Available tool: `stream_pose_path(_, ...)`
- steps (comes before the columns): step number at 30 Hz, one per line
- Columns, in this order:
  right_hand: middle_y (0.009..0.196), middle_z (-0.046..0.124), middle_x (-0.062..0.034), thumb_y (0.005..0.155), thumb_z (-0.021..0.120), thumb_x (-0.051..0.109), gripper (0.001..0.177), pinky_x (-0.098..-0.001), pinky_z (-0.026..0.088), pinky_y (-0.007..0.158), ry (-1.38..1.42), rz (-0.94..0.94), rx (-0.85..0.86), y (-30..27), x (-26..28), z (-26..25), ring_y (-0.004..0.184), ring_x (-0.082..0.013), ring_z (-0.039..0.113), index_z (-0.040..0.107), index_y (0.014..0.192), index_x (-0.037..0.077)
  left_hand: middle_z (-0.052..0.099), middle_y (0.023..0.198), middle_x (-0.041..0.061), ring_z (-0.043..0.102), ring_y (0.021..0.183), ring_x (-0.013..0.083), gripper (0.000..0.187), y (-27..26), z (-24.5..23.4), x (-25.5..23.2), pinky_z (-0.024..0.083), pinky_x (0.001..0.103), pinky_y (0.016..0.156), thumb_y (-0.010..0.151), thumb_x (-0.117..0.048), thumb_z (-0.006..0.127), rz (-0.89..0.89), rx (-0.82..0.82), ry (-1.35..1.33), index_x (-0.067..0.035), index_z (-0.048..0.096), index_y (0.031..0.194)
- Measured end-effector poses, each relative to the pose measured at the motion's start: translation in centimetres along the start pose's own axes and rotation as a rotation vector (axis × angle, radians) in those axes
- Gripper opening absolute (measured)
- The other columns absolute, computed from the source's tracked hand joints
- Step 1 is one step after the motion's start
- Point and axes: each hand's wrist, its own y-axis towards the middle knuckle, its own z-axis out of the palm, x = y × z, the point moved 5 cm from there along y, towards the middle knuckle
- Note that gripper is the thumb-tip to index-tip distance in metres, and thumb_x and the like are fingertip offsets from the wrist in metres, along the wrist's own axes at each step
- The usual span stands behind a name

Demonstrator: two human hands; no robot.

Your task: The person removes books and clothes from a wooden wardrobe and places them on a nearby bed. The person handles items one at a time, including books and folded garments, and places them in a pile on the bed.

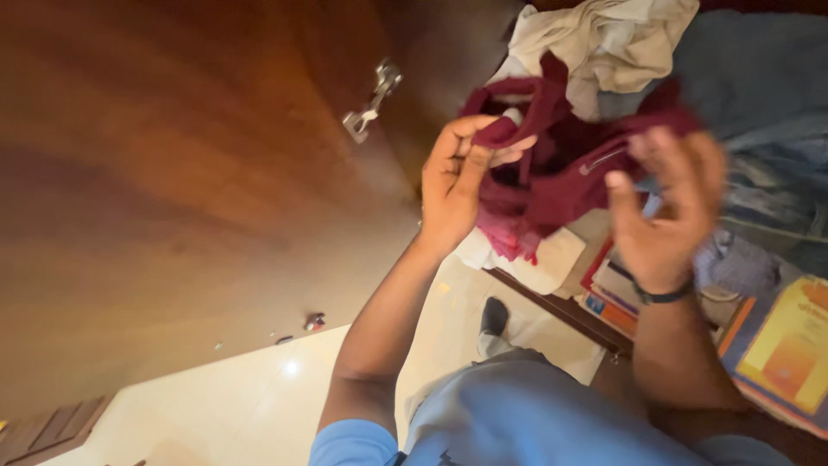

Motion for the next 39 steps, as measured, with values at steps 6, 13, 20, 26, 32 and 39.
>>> stream_pose_path(6,0.141,0.054,-0.0109,0.102,0.069,-0.001,0.044,-0.0379,0.055,0.108,0.041,-0.112,-0.298,-3.2,2.7,-4.4,0.123,-0.0243,0.064,0.054,0.143,-0.002,0.062,0.137,0.012,0.062,0.124,0.0187,0.031,-11.4,-2.5,-13.1,0.049,0.034,0.117,0.111,-0.013,0.061,0.569,-0.305,0.411,-0.003,0.051,0.139)
stream_pose_path(13,0.131,0.064,-0.0075,0.104,0.06,0.021,0.038,-0.0385,0.052,0.103,1.192,0.855,0.026,-17.8,-2.9,14.1,0.118,-0.0212,0.063,0.057,0.137,0.005,0.061,0.134,0.015,0.059,0.126,0.0242,0.051,-20.6,-7.5,-4.1,0.047,0.035,0.109,0.097,-0.009,0.075,0.089,-0.397,0.67,0.0,0.052,0.141)
stream_pose_path(20,0.117,0.07,-0.0049,0.095,0.065,0.004,0.033,-0.0277,0.051,0.093,0.909,0.92,0.593,-28.5,11.3,24.2,0.104,-0.0108,0.064,0.065,0.128,-0.002,0.069,0.115,0.01,0.065,0.1,0.0128,0.038,-37.7,-11.5,-5.5,0.053,0.026,0.083,0.099,-0.011,0.063,-0.181,-0.564,0.437,-0.001,0.056,0.135)
stream_pose_path(26,0.114,0.071,-0.0046,0.094,0.067,0.002,0.028,-0.0264,0.051,0.094,0.837,0.862,0.961,-33.5,18.3,30.9,0.104,-0.0098,0.064,0.069,0.121,-0.002,0.072,0.109,0.011,0.065,0.094,0.0124,0.033,-47.8,-15.0,-11.3,0.052,0.028,0.079,0.098,-0.011,0.066,-0.249,-0.875,0.545,0.0,0.061,0.129)
stream_pose_path(32,0.108,0.071,-0.0038,0.095,0.07,0.003,0.023,-0.0256,0.053,0.088,0.802,0.714,1.264,-37.3,24.7,37.6,0.097,-0.0089,0.064,0.072,0.117,-0.004,0.071,0.114,0.01,0.069,0.102,0.0134,0.034,-56.4,-18.5,-15.7,0.055,0.028,0.086,0.097,-0.01,0.063,-0.139,-1.17,0.497,0.0,0.061,0.129)
stream_pose_path(39,0.107,0.074,-0.0063,0.095,0.07,0.003,0.028,-0.0249,0.057,0.084,0.779,0.677,1.368,-39.7,29.1,47.7,0.093,-0.0083,0.067,0.071,0.122,-0.002,0.071,0.115,0.011,0.071,0.103,0.016,0.037,-61.7,-24.9,-18.6,0.058,0.03,0.088,0.097,-0.012,0.066,-0.119,-1.35,0.519,0.002,0.06,0.131)
